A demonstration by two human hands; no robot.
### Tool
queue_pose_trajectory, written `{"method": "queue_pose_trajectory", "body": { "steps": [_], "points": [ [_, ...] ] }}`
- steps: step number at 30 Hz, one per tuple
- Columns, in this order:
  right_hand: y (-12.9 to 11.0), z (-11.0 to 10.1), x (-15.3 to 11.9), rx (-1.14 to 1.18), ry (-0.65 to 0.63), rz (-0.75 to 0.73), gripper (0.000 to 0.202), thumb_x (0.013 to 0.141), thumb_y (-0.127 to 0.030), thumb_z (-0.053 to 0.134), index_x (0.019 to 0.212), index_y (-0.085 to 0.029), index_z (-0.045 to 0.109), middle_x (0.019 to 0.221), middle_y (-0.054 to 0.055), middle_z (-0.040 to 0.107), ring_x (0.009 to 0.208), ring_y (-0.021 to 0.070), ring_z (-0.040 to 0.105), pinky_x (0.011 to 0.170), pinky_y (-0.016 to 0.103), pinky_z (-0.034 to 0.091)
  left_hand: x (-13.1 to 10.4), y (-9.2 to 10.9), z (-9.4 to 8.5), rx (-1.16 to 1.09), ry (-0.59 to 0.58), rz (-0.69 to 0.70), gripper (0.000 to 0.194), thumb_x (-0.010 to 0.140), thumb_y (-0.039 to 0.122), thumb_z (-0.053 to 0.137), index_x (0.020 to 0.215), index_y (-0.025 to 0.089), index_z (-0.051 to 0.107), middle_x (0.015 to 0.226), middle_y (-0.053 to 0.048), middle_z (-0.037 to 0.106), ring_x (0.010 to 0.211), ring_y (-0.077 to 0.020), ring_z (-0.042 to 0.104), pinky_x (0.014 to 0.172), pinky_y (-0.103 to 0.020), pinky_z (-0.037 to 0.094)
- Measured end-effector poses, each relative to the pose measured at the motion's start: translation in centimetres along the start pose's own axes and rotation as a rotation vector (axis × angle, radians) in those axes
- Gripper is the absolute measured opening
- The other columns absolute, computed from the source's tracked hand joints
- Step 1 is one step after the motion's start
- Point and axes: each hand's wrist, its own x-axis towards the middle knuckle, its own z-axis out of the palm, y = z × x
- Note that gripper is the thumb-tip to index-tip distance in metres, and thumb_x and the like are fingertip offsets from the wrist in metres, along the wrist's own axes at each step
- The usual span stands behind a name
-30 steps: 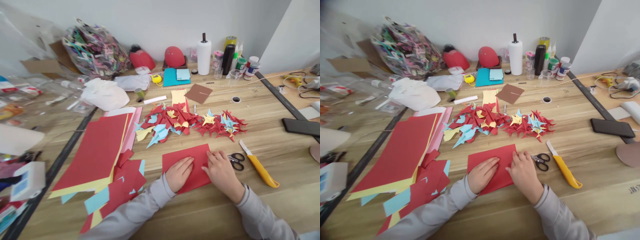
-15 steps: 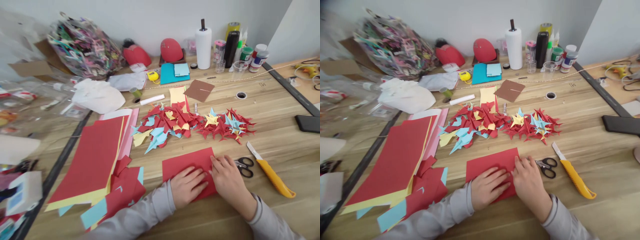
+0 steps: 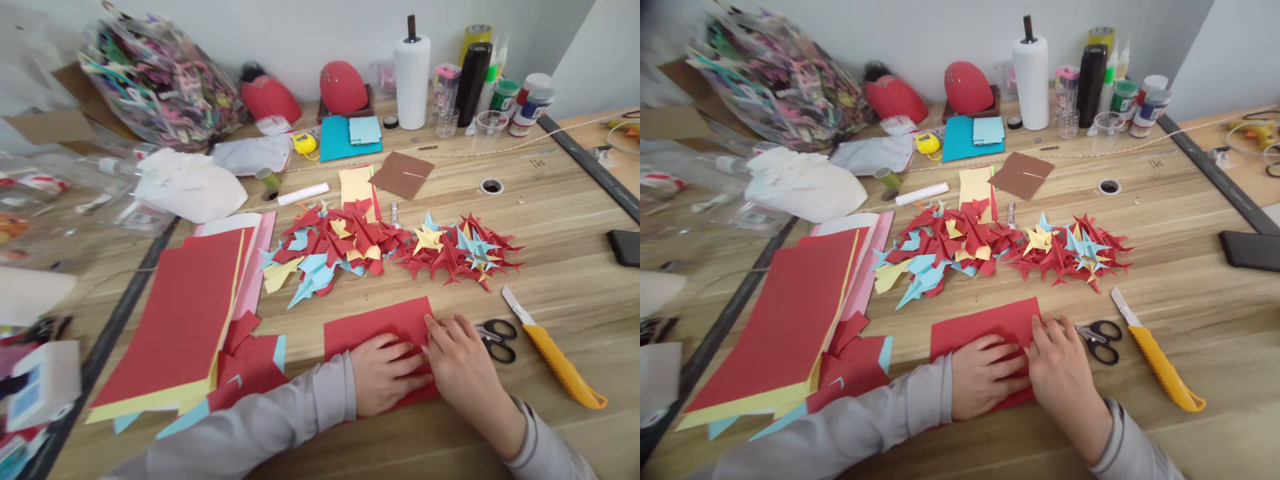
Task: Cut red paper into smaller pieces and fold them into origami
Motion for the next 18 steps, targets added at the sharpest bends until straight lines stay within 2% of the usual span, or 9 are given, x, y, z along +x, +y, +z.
{"method": "queue_pose_trajectory", "body": {
  "steps": [5, 8, 12, 18],
  "points": [
    [0.0, -0.1, 0.1, 0.005, 0.003, 0.002, 0.012, 0.087, -0.02, 0.061, 0.086, -0.019, 0.074, 0.113, 0.01, 0.07, 0.095, 0.0253, 0.056, 0.092, 0.043, 0.037, 0.9, 1.1, -1.0, -0.01, -0.187, -0.09, 0.047, 0.086, 0.034, 0.053, 0.133, 0.035, 0.051, 0.13, 0.0, 0.059, 0.113, -0.0229, 0.05, 0.095, -0.044, 0.036],
    [0.0, -0.2, 0.1, 0.008, 0.008, -0.001, 0.011, 0.085, -0.018, 0.063, 0.084, -0.018, 0.074, 0.113, 0.01, 0.07, 0.095, 0.0253, 0.056, 0.092, 0.043, 0.037, 1.6, 2.0, -1.3, 0.011, -0.267, -0.131, 0.046, 0.084, 0.038, 0.054, 0.129, 0.034, 0.053, 0.128, -0.001, 0.058, 0.109, -0.0253, 0.049, 0.092, -0.047, 0.036],
    [0.0, -0.3, 0.2, 0.008, 0.0, -0.004, 0.01, 0.083, -0.015, 0.064, 0.083, -0.018, 0.074, 0.113, 0.01, 0.07, 0.093, 0.0248, 0.056, 0.091, 0.042, 0.037, 2.4, 2.7, -1.5, 0.037, -0.301, -0.14, 0.04, 0.083, 0.04, 0.055, 0.122, 0.032, 0.057, 0.127, -0.003, 0.057, 0.103, -0.0256, 0.049, 0.088, -0.048, 0.038],
    [0.1, -0.4, 0.2, 0.008, -0.001, -0.003, 0.012, 0.084, -0.017, 0.063, 0.086, -0.019, 0.075, 0.112, 0.009, 0.071, 0.093, 0.0243, 0.056, 0.089, 0.041, 0.039, 2.9, 3.6, -1.3, 0.08, -0.316, -0.183, 0.046, 0.082, 0.04, 0.059, 0.128, 0.036, 0.055, 0.126, -0.006, 0.056, 0.109, -0.0302, 0.048, 0.093, -0.052, 0.036]
  ]
}}
